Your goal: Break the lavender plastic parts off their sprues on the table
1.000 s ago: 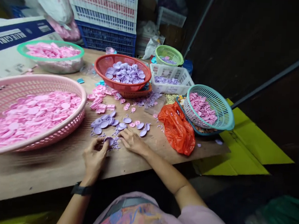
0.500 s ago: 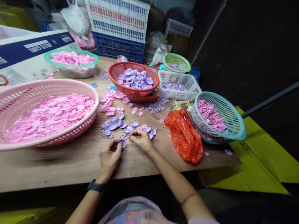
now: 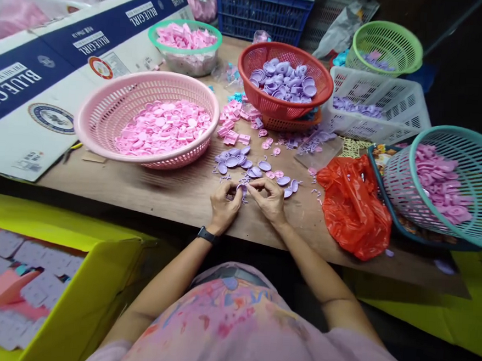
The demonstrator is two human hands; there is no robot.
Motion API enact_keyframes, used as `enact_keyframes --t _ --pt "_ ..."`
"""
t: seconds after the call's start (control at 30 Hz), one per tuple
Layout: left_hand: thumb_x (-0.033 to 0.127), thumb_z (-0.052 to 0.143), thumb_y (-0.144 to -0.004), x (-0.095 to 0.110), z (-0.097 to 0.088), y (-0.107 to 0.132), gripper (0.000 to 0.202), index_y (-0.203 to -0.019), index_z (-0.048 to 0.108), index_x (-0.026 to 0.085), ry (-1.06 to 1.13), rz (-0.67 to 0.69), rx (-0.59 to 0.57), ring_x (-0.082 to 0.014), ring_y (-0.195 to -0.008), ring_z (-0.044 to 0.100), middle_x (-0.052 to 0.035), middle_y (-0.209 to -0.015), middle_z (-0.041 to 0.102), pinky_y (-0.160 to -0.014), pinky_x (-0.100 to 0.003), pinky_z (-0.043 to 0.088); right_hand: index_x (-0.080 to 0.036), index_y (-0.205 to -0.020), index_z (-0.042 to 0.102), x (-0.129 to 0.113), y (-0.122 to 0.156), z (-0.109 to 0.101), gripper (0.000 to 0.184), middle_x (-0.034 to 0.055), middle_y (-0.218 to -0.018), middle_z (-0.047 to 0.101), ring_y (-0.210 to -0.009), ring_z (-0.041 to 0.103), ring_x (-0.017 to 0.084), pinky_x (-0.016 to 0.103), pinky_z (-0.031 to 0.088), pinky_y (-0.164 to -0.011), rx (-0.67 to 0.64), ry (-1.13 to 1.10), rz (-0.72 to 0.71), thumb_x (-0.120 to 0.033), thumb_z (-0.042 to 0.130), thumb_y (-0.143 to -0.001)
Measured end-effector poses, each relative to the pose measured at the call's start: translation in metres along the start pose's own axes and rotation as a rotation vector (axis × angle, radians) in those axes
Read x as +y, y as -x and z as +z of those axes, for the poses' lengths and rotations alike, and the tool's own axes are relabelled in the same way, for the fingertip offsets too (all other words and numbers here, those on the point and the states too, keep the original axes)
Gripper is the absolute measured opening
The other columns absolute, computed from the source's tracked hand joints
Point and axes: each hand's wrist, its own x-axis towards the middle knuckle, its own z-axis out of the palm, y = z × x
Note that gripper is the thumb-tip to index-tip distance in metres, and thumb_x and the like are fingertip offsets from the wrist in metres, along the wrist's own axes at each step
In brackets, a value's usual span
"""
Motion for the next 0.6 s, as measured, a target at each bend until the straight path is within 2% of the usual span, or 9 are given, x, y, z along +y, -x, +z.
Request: enact_keyframes --t 0.27,0.4,0.6 --pt "0.031 0.064 -0.09 0.0022 0.0011 0.0022 0.014 -0.082 0.062 0.021 0.05 -0.039 -0.001 -0.0086 -0.057 0.063 0.0023 -0.071 0.068 -0.056 -0.019 0.048 -0.02 -0.082 0.071 -0.004 0.0003 0.0038 0.01 0.0025 -0.081 0.072 -0.073 0.063 0.016 0.03 0.052 -0.07 -0.043 0.049 0.016 -0.028 0.069 -0.089" --pt "0.033 0.063 -0.09 0.0026 0.0017 0.0034 0.015 -0.082 0.061 0.021 0.03 -0.047 -0.008 -0.0097 -0.059 0.066 0.0015 -0.073 0.07 -0.058 -0.02 0.049 -0.021 -0.082 0.07 -0.0022 0.002 0.0043 0.012 0.0019 -0.079 0.071 -0.071 0.062 0.015 0.03 0.052 -0.07 -0.057 0.055 0.063 -0.03 0.069 -0.089" --pt "0.033 0.057 -0.094 0.0004 0.0003 0.0061 0.019 -0.079 0.059 0.022 -0.183 0.1 -0.028 -0.0123 -0.063 0.06 -0.0006 -0.072 0.066 -0.065 -0.025 0.047 -0.022 -0.077 0.068 -0.0021 0.0042 0.0039 0.015 0.0028 -0.076 0.069 -0.071 0.06 0.017 0.033 0.051 -0.071 -0.059 0.087 0.1 -0.033 0.068 -0.088"
